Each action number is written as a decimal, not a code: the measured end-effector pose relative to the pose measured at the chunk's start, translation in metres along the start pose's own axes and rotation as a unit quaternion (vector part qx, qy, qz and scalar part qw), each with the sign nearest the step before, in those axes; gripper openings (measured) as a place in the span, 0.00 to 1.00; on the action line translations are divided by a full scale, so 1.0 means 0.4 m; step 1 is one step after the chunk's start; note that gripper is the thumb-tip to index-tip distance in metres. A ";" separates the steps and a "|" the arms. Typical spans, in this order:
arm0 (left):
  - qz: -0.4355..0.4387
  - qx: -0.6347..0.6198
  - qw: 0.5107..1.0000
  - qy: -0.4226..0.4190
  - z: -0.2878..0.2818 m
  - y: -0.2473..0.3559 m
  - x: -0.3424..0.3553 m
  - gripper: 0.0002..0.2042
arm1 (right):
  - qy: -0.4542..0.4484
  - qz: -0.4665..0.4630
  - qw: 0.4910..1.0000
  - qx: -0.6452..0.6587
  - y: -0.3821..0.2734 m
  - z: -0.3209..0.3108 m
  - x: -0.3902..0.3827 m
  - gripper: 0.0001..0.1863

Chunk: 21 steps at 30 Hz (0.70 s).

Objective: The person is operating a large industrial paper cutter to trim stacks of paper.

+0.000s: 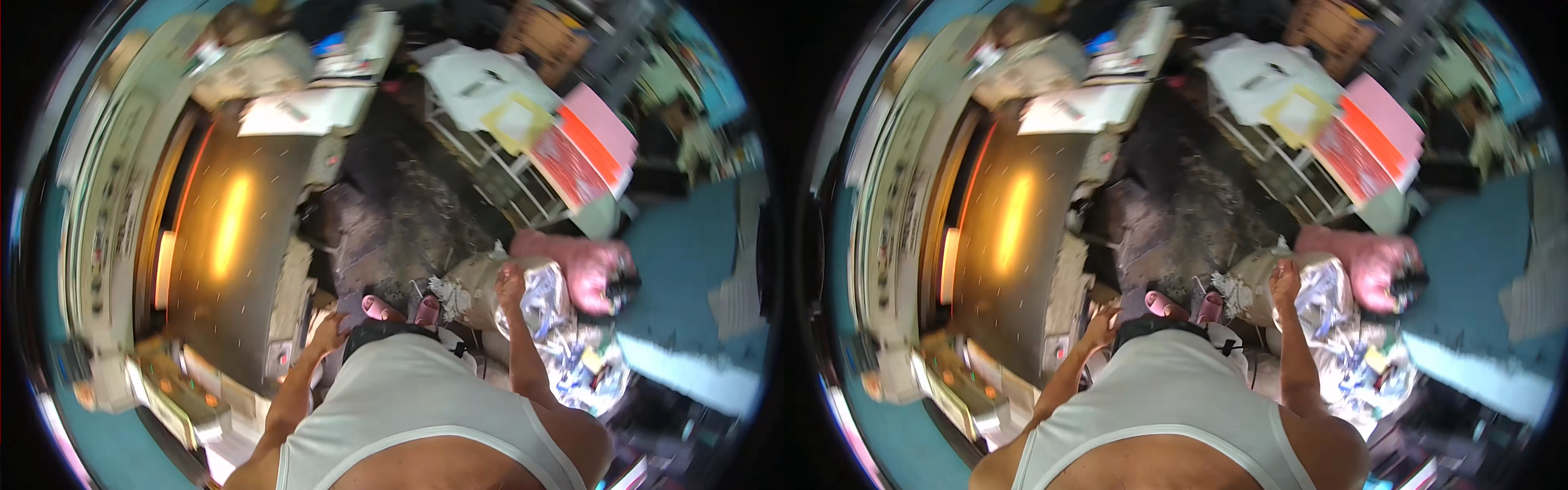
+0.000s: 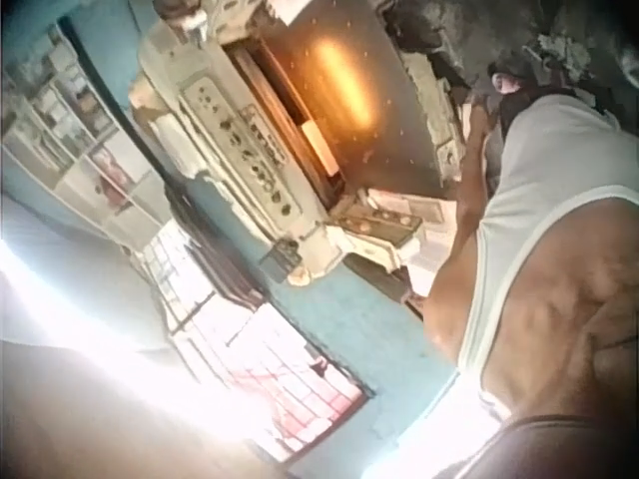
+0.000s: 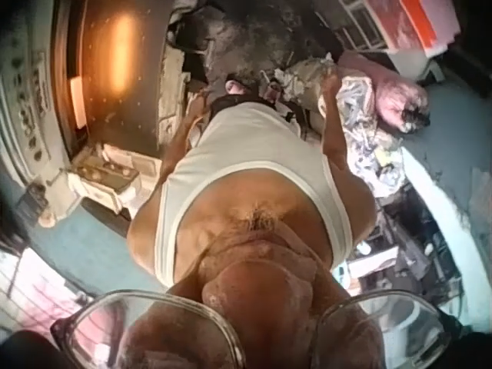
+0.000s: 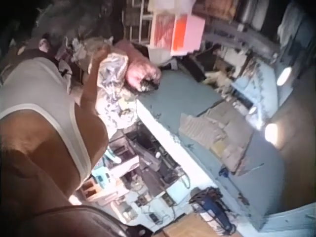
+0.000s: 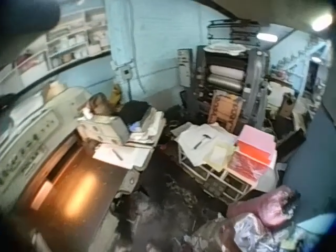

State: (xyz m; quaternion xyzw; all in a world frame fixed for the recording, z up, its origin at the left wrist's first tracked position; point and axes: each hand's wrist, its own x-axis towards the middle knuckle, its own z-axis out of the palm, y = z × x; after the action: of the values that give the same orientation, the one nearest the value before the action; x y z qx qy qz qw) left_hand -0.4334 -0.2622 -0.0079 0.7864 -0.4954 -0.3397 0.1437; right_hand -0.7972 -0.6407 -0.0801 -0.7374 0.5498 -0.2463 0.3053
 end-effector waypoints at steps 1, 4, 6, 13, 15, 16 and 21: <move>0.002 -0.033 0.999 0.001 0.004 -0.008 -0.008 0.22 | 0.004 -0.041 0.998 -0.039 -0.065 0.034 0.040 0.09; -0.010 -0.068 0.996 0.052 -0.030 0.009 -0.023 0.20 | -0.012 -0.199 0.976 -0.083 -0.291 0.117 0.154 0.09; 0.014 -0.050 0.990 0.133 -0.097 0.020 -0.026 0.17 | -0.052 -0.250 0.962 -0.096 -0.401 0.192 0.205 0.10; -0.079 -0.121 0.923 0.358 -0.246 -0.070 -0.082 0.13 | -0.177 -0.396 0.900 -0.043 -0.818 0.491 0.225 0.12; -0.101 -0.136 0.901 0.400 -0.284 -0.075 -0.102 0.12 | -0.194 -0.458 0.867 0.009 -0.913 0.548 0.234 0.11; -0.124 -0.142 0.876 0.444 -0.295 -0.083 -0.111 0.11 | -0.203 -0.470 0.859 0.013 -0.958 0.575 0.240 0.11; -0.204 -0.148 0.799 0.546 -0.329 -0.117 -0.111 0.10 | -0.275 -0.567 0.772 0.080 -1.125 0.666 0.260 0.10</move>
State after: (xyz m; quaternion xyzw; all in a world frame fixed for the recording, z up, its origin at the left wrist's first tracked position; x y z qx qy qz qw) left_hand -0.3251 -0.2158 0.0790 0.8937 -0.1070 0.0549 0.4323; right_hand -0.2854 -0.5987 0.0629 -0.9247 -0.0969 -0.2039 0.3064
